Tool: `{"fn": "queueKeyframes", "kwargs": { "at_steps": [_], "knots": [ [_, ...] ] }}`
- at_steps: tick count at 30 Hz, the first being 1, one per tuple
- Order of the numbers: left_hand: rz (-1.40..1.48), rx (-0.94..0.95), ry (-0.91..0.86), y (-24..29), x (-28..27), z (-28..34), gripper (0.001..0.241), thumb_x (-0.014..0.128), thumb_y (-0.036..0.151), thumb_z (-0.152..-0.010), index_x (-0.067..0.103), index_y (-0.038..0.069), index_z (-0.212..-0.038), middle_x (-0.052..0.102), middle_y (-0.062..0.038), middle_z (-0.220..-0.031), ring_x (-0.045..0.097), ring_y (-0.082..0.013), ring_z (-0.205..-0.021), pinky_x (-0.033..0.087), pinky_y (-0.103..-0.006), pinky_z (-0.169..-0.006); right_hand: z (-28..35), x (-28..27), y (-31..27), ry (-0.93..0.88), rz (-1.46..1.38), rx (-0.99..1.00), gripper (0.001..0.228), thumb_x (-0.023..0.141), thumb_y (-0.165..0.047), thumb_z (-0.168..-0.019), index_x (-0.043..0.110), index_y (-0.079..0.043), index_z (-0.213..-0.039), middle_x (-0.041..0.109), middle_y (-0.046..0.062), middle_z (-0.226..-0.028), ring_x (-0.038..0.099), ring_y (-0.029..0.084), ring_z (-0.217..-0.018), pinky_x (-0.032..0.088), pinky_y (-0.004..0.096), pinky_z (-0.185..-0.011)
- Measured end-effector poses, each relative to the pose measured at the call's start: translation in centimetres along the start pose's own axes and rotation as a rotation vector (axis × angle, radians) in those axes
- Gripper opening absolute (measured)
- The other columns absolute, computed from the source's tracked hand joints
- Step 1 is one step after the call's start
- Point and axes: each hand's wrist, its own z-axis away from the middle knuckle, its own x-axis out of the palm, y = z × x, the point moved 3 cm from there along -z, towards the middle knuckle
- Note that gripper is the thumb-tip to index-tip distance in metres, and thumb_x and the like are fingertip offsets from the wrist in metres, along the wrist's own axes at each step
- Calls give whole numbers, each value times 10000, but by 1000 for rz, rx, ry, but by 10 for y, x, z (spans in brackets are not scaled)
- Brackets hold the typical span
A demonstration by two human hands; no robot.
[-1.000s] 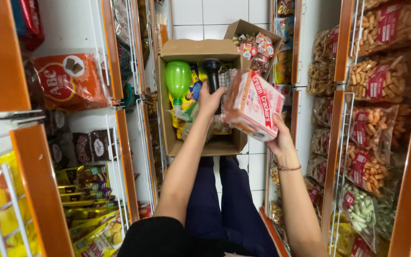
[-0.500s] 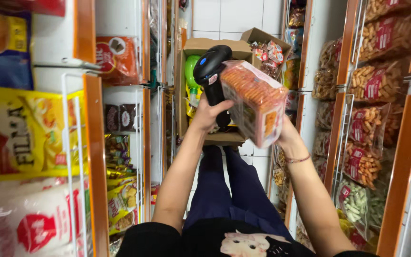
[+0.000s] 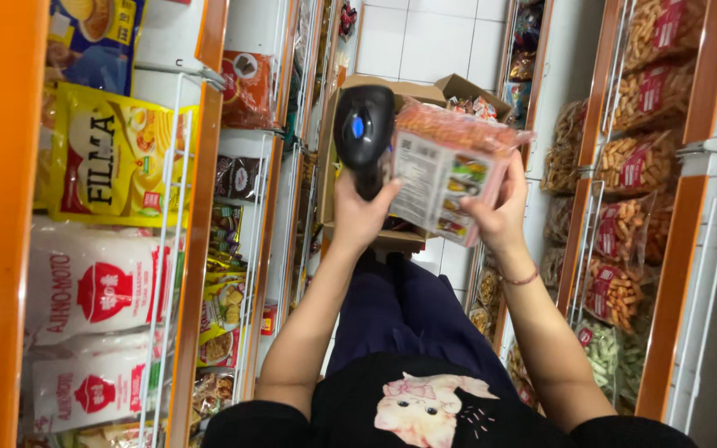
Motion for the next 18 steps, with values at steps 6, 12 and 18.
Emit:
{"fn": "queueKeyframes", "kwargs": {
  "at_steps": [6,12,18],
  "knots": [
    [-111,-36,-192,57,2,55,204,816,82,-873,736,-3,-1040,795,-98,-888,781,-188,-790,616,-330,-753,-3,-21,23,40,-336,103,743,713,-235,-797,457,58,-1430,626,135,-1279,634,218,-1163,524,350,-1054],
    [-158,95,-197,96,21,72,293,820,127,-841,676,-2,-1061,775,-142,-945,794,-233,-896,608,-337,-796,-5,-10,26,-3,-386,121,739,741,-261,-817,449,66,-1412,632,154,-1253,656,234,-1111,551,356,-999],
    [-135,51,-166,106,19,76,270,819,127,-850,677,4,-1043,779,-132,-937,803,-232,-882,613,-336,-783,-8,2,19,-25,-417,126,754,739,-274,-818,442,67,-1421,632,156,-1280,662,234,-1136,555,361,-1016]
  ]
}}
